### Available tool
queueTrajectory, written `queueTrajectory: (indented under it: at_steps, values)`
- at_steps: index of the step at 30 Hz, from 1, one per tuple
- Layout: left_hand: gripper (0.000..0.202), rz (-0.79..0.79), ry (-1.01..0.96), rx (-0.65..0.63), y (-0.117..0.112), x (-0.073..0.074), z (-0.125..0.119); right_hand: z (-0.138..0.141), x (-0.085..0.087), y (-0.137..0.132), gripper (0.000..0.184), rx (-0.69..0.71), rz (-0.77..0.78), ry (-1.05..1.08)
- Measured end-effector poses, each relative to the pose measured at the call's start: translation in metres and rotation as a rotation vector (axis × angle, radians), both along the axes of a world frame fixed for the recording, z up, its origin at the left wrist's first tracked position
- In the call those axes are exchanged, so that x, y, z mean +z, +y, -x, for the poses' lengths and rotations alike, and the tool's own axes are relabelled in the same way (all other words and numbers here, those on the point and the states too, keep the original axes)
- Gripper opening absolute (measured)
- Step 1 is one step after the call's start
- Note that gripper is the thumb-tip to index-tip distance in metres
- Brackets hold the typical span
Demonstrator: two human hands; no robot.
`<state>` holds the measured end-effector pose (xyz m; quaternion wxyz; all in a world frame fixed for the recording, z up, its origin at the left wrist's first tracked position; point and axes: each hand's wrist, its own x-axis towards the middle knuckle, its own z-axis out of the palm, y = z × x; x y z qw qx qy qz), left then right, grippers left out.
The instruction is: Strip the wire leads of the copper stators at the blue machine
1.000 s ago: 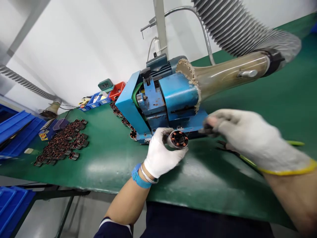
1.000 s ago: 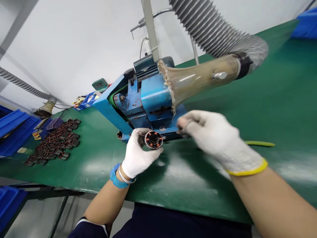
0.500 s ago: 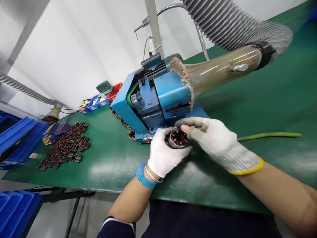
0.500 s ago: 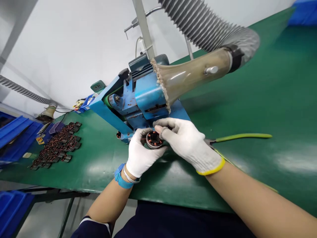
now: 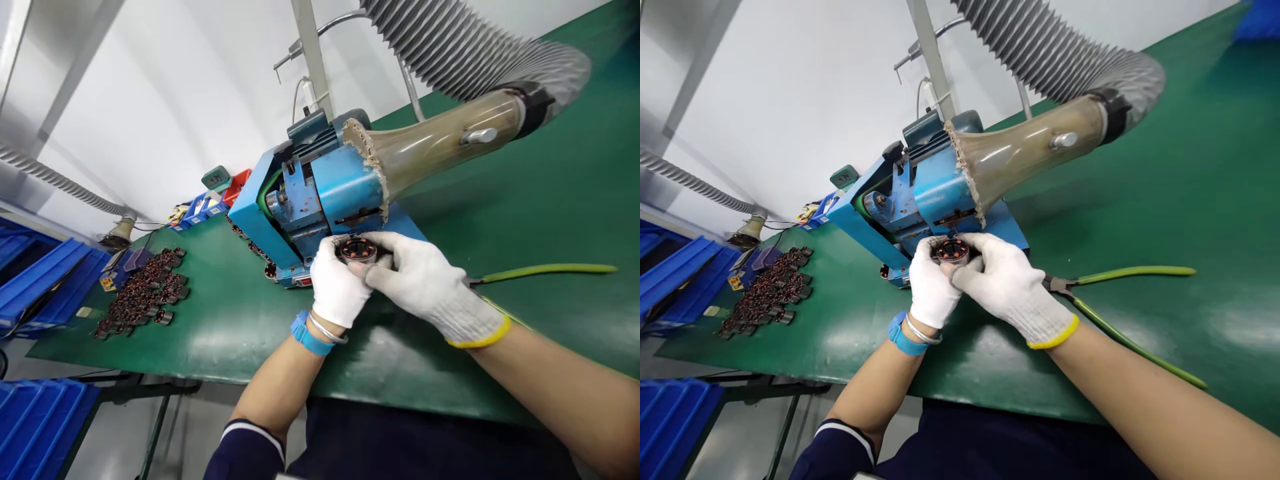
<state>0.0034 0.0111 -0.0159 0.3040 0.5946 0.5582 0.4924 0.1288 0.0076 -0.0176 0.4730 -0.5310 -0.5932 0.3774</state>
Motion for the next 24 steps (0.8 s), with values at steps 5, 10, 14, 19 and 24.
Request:
queueTrajectory:
  at_steps: [5,10,14,19,24]
  values:
    - [0.043,-0.031,0.082,0.053,0.01,0.008,-0.005,-0.001,0.012,0.011,0.047,-0.031,0.006,-0.012]
    - [0.045,-0.043,0.052,0.072,0.013,0.018,-0.01,-0.003,0.024,0.012,0.03,0.002,-0.038,-0.026]
    - [0.042,-0.042,0.064,0.084,0.015,0.023,-0.013,-0.005,0.024,0.012,0.031,0.027,-0.033,-0.04]
    - [0.044,-0.076,0.072,0.08,0.0,0.016,-0.011,-0.007,0.012,0.006,0.04,-0.007,-0.074,-0.024]
    - [0.054,-0.139,0.013,-0.006,-0.024,-0.008,0.002,-0.013,0.0,-0.009,0.04,0.097,-0.235,0.018]
